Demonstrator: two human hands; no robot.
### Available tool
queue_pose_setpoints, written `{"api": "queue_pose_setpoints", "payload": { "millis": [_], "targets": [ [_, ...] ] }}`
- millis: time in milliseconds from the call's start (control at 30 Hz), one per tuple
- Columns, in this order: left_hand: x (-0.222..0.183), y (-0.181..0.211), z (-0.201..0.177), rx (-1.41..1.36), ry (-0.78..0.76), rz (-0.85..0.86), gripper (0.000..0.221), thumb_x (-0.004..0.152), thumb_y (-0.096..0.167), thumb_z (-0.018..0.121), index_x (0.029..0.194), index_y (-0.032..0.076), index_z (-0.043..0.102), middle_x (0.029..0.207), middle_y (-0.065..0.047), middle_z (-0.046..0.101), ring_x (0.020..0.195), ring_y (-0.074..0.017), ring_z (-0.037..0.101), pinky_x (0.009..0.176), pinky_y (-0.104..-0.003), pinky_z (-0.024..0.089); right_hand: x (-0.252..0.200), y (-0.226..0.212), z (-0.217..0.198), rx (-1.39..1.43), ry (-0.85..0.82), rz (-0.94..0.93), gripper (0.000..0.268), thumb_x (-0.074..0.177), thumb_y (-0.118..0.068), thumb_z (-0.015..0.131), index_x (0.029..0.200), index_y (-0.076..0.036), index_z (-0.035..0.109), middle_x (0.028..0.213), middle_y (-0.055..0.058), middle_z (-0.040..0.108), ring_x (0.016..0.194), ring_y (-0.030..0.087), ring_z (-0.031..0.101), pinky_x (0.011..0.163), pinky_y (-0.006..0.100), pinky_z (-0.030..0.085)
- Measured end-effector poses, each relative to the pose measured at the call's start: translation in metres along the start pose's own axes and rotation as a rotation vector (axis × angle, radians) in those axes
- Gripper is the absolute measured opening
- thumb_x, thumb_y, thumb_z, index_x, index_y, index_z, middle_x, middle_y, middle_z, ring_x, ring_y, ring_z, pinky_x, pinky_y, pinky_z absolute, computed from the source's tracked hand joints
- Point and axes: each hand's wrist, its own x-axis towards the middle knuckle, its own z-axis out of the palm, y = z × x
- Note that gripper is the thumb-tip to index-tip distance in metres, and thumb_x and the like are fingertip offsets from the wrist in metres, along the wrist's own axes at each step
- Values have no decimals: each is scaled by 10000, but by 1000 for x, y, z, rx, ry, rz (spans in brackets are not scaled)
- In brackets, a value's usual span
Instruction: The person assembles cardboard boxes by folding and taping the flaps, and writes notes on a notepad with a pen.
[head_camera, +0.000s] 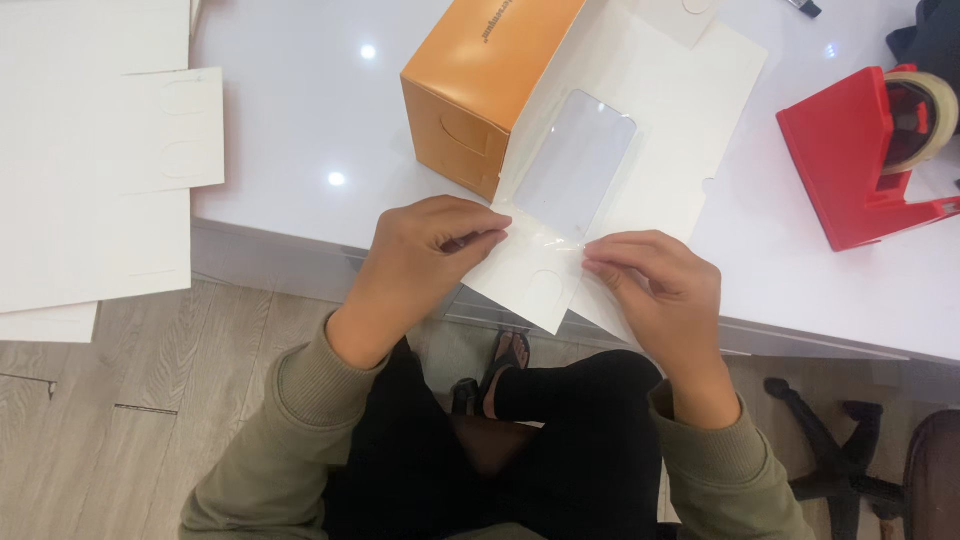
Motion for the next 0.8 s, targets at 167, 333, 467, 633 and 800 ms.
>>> {"api": "queue_pose_setpoints", "payload": {
  "millis": [167,333,467,633,800],
  "targets": [
    [4,-2,7,156,-9,161,150,899,-33,759,1036,8,805,972,-203,783,896,-341,777,716,-360,660,0,-3,-3,-197,-3,-199,68,884,-44,842,946,-69,826,934,104,796,969,283,750,883,411,624],
    [3,-6,14,300,16,219,160,895,-33,772,1038,28,809,985,-163,796,915,-272,778,761,-323,651,-5,10,2,-180,36,-223,86,876,-31,824,943,-84,825,941,94,809,996,285,756,876,394,625],
    [-2,-9,17,477,56,312,226,864,-19,829,1082,39,810,992,-135,802,876,-240,774,746,-296,656,-4,11,4,-167,45,-257,68,887,-49,827,948,-80,834,938,91,814,972,292,761,850,390,630],
    [-4,-3,25,585,93,311,237,878,-9,821,1111,31,803,1026,-148,804,883,-219,770,745,-274,655,-2,8,6,-169,73,-210,83,861,-35,841,926,-87,843,936,83,826,963,299,768,840,392,635],
    [-1,-1,30,636,119,294,244,856,-13,834,1096,24,807,1021,-153,807,860,-207,764,712,-266,653,1,7,6,-194,55,-195,109,836,-7,840,913,-84,838,920,97,827,956,317,771,808,409,642]
  ]
}}
